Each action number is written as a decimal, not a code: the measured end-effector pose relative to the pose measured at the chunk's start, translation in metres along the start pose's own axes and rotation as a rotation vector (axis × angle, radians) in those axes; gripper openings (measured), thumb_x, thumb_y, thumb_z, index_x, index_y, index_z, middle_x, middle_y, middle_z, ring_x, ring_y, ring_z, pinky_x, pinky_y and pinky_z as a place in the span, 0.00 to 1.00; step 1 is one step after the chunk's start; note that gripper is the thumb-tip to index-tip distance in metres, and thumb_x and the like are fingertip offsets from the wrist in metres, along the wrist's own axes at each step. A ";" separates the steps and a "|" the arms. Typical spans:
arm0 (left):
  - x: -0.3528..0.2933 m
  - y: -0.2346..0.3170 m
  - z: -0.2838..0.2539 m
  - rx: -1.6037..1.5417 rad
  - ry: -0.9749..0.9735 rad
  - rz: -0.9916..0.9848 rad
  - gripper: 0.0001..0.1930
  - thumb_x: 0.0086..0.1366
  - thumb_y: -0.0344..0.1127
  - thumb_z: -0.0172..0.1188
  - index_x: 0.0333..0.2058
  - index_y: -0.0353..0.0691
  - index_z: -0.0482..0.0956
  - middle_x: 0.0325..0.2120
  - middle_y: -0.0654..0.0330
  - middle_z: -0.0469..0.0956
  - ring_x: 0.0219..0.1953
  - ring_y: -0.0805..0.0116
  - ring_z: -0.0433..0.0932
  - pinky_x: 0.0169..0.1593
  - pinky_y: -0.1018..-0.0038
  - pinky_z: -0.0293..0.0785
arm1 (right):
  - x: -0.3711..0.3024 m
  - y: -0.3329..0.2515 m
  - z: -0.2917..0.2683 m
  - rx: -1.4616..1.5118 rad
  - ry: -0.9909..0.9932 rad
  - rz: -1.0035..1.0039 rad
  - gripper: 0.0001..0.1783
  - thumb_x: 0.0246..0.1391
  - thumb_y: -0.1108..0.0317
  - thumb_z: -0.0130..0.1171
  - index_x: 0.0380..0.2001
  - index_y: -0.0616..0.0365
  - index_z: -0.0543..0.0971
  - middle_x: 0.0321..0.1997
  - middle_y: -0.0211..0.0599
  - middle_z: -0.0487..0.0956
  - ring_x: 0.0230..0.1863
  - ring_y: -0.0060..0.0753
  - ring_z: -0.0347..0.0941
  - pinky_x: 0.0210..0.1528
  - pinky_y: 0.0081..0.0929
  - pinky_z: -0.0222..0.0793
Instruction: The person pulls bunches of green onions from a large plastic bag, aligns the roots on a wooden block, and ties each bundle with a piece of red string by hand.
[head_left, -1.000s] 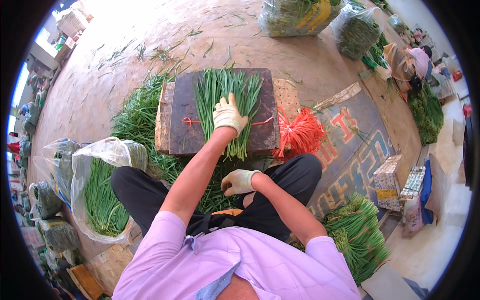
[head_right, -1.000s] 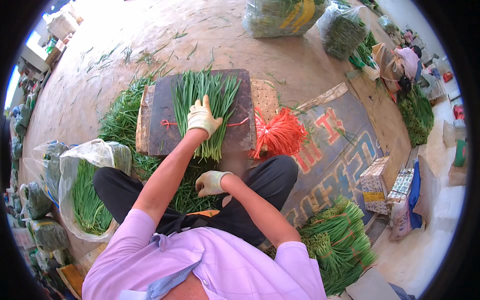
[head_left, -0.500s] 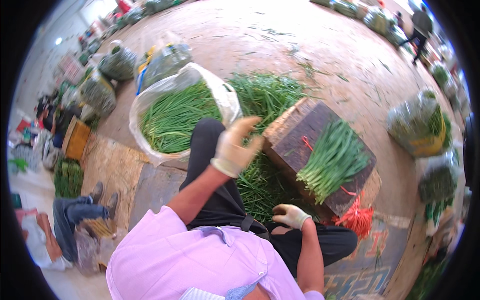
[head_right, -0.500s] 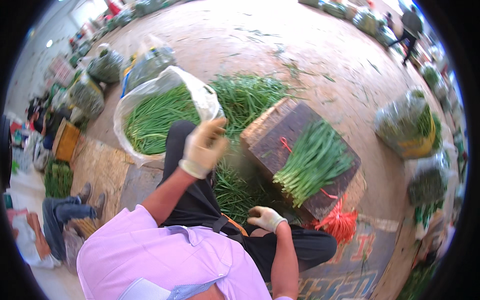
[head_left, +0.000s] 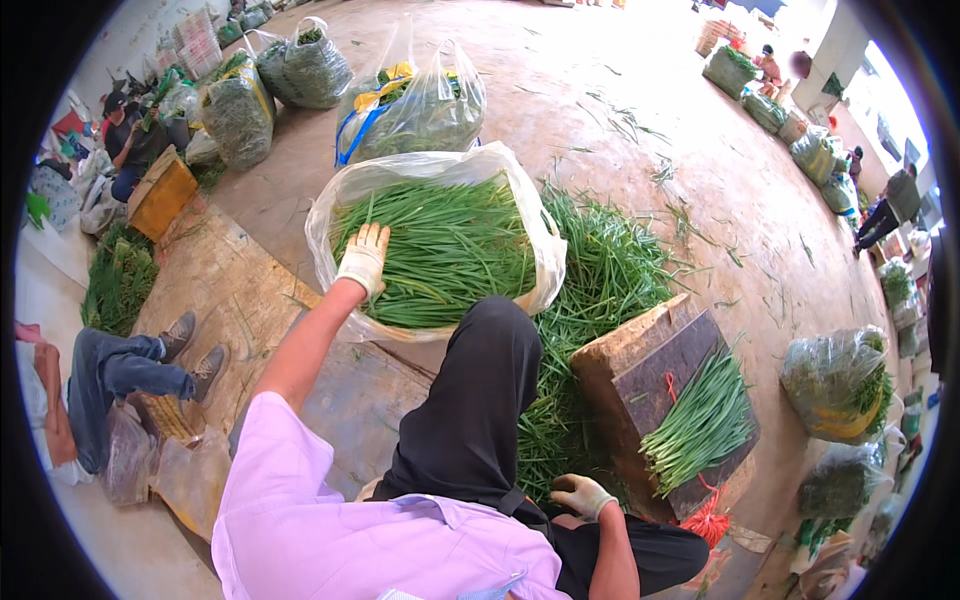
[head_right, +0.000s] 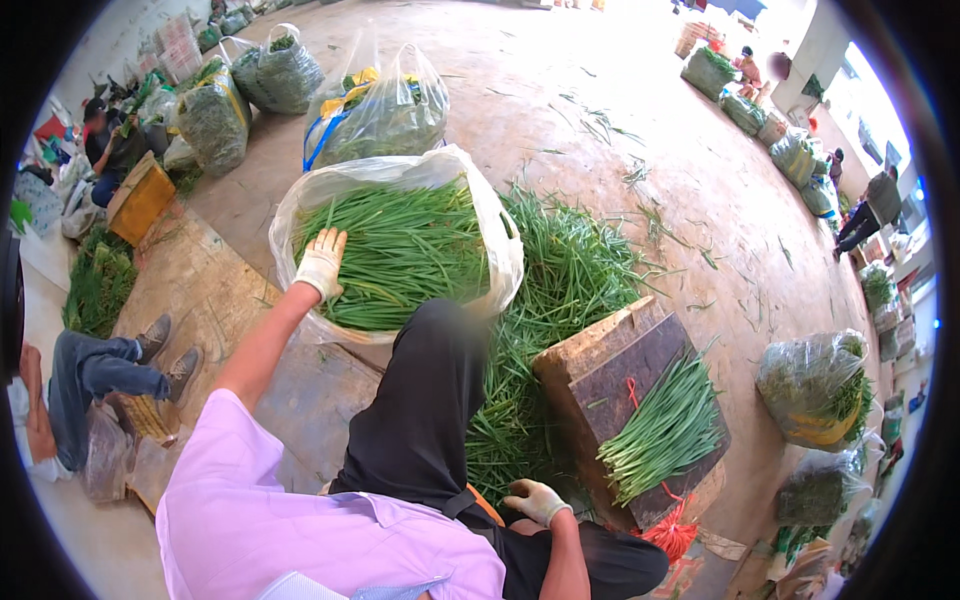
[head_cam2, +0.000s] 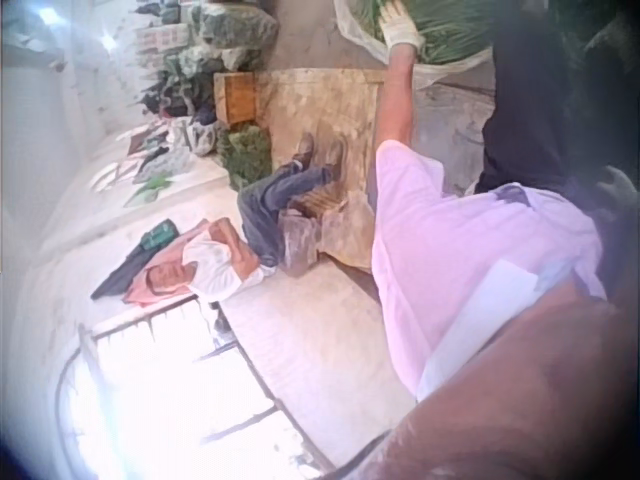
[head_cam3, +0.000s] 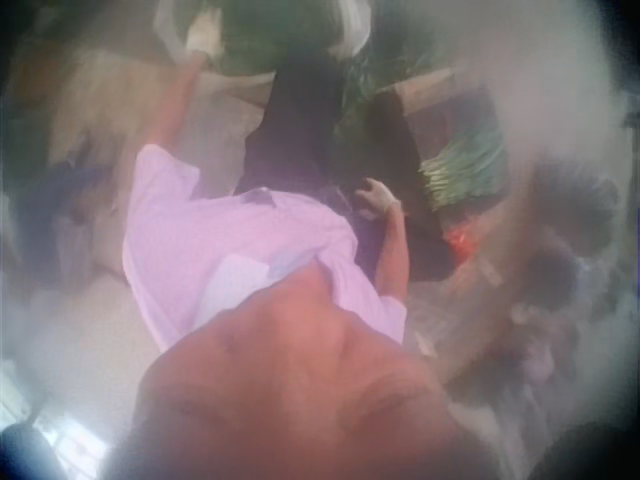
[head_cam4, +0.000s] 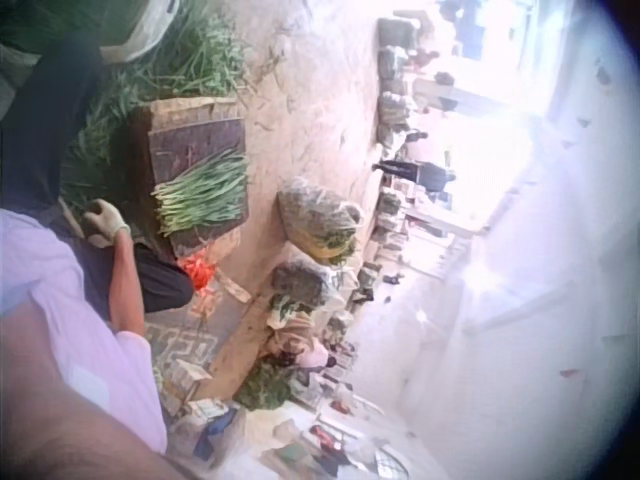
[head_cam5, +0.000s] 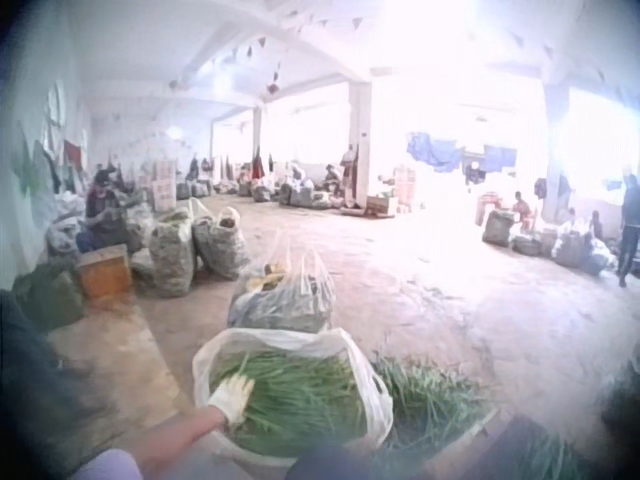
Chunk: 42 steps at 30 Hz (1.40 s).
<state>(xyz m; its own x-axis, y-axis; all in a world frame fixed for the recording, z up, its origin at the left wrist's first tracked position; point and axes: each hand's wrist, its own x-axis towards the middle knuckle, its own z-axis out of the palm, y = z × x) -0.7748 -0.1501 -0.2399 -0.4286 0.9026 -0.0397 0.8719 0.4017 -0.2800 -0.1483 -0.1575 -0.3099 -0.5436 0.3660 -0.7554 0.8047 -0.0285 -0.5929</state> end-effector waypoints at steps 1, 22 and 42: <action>0.015 -0.017 0.009 -0.013 -0.028 0.006 0.64 0.40 0.49 0.78 0.70 0.34 0.47 0.69 0.43 0.54 0.71 0.46 0.54 0.71 0.56 0.53 | 0.007 -0.001 0.001 -0.055 0.000 -0.015 0.29 0.55 0.54 0.65 0.57 0.58 0.77 0.53 0.39 0.82 0.48 0.32 0.79 0.47 0.31 0.77; 0.076 -0.048 -0.065 -0.209 0.052 -0.088 0.22 0.55 0.31 0.60 0.50 0.37 0.73 0.37 0.47 0.83 0.41 0.49 0.84 0.43 0.58 0.80 | 0.134 -0.224 -0.082 -0.158 0.111 -0.410 0.22 0.56 0.61 0.65 0.50 0.63 0.79 0.47 0.46 0.83 0.47 0.36 0.81 0.52 0.30 0.75; -0.008 0.096 0.044 -1.447 -0.145 0.033 0.49 0.53 0.42 0.68 0.70 0.40 0.52 0.56 0.47 0.76 0.60 0.46 0.74 0.62 0.63 0.69 | 0.322 -0.338 -0.029 1.023 0.319 -0.347 0.28 0.49 0.56 0.73 0.47 0.66 0.80 0.43 0.40 0.82 0.39 0.34 0.79 0.43 0.33 0.76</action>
<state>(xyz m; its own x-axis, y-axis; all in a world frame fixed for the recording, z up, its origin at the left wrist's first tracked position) -0.6980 -0.1256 -0.3090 -0.3475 0.9262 -0.1464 0.3153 0.2624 0.9120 -0.5885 -0.0036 -0.3441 -0.4960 0.7197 -0.4858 -0.0322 -0.5743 -0.8180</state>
